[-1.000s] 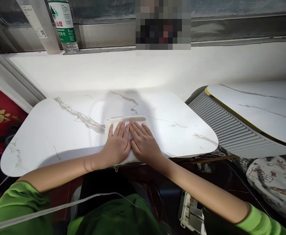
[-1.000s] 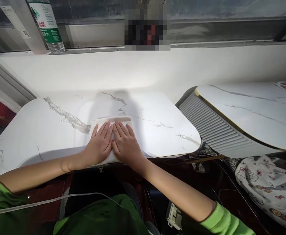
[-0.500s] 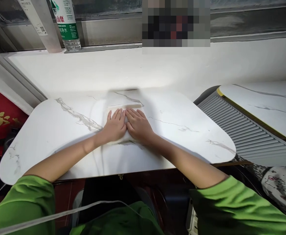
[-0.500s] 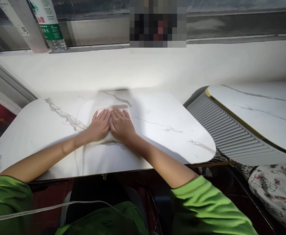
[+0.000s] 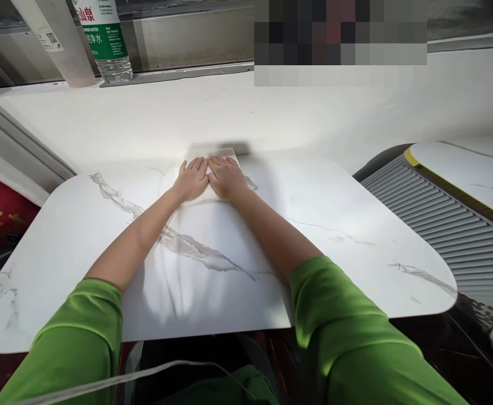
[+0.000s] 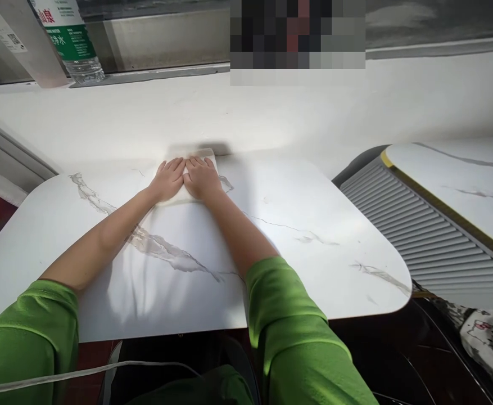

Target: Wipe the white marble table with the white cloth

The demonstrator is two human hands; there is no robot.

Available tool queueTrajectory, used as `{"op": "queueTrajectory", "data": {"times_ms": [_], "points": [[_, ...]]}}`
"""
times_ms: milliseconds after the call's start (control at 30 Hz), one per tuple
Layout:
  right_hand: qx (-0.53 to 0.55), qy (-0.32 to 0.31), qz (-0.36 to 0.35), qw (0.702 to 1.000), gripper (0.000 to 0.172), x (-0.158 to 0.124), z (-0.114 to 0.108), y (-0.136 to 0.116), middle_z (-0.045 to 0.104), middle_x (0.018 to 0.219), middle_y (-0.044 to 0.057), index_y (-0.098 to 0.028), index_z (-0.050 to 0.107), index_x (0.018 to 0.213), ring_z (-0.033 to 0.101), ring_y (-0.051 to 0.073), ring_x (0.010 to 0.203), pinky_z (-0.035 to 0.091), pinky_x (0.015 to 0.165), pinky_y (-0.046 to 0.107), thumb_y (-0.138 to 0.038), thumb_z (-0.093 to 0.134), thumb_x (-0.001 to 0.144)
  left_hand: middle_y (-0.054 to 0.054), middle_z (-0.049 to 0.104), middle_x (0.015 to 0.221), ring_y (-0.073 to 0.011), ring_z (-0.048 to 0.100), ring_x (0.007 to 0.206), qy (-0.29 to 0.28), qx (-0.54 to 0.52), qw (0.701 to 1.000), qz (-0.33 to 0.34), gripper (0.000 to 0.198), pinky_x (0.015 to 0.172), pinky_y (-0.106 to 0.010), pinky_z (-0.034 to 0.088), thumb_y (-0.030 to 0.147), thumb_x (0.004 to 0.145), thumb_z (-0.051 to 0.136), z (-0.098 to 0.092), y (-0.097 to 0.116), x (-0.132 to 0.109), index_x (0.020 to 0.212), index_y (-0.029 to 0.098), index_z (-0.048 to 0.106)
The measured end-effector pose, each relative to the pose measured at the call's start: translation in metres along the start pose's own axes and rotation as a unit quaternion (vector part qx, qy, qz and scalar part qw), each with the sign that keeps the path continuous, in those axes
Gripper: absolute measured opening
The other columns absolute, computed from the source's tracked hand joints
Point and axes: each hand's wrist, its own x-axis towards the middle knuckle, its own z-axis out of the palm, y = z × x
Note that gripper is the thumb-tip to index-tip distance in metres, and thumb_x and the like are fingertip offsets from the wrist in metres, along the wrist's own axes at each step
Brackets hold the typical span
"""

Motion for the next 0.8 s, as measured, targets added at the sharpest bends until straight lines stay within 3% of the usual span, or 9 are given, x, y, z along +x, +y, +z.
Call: {"op": "queueTrajectory", "data": {"times_ms": [200, 467, 633, 800], "points": [[0.023, 0.003, -0.002, 1.000, 0.060, 0.015, 0.006, 0.008, 0.044, 0.154, 0.014, 0.000, 0.044, 0.146, 0.036, 0.024, 0.145, 0.023, 0.120, 0.043, -0.015, 0.026, 0.091, -0.016, 0.029, 0.162, -0.0258, 0.023, 0.151, 0.011, -0.031, 0.999, 0.006, 0.058, 0.123, -0.048, 0.012, 0.023, 0.099, 0.025, 0.003, -0.010, 0.016, 0.155, 0.007, 0.028], [0.025, 0.016, 0.011, 1.000, 0.058, 0.001, 0.005, 0.003, 0.042, 0.156, 0.014, -0.002, 0.043, 0.148, 0.035, 0.023, 0.146, 0.021, 0.121, 0.044, -0.017, 0.028, 0.093, -0.016, 0.025, 0.163, -0.0260, 0.020, 0.152, 0.000, -0.026, 1.000, -0.015, 0.059, 0.124, -0.049, 0.010, 0.023, 0.100, 0.024, -0.001, 0.000, 0.002, 0.156, 0.004, 0.025], [0.005, 0.014, 0.003, 1.000, 0.057, -0.028, -0.002, -0.013, 0.043, 0.155, 0.015, -0.001, 0.044, 0.147, 0.036, 0.024, 0.145, 0.022, 0.121, 0.044, -0.017, 0.030, 0.094, -0.018, 0.025, 0.163, -0.0265, 0.020, 0.152, -0.002, -0.017, 1.000, -0.008, 0.059, 0.124, -0.049, 0.009, 0.022, 0.100, 0.024, -0.002, 0.010, -0.029, 0.155, 0.002, 0.025], [0.001, 0.004, -0.028, 1.000, 0.057, -0.082, -0.013, -0.042, 0.043, 0.154, 0.017, 0.001, 0.045, 0.146, 0.037, 0.026, 0.145, 0.022, 0.121, 0.044, -0.017, 0.032, 0.094, -0.019, 0.027, 0.162, -0.0287, 0.021, 0.152, 0.017, -0.012, 1.000, 0.007, 0.058, 0.123, -0.052, 0.012, 0.024, 0.100, 0.024, 0.000, 0.023, -0.089, 0.154, 0.003, 0.028]]}}
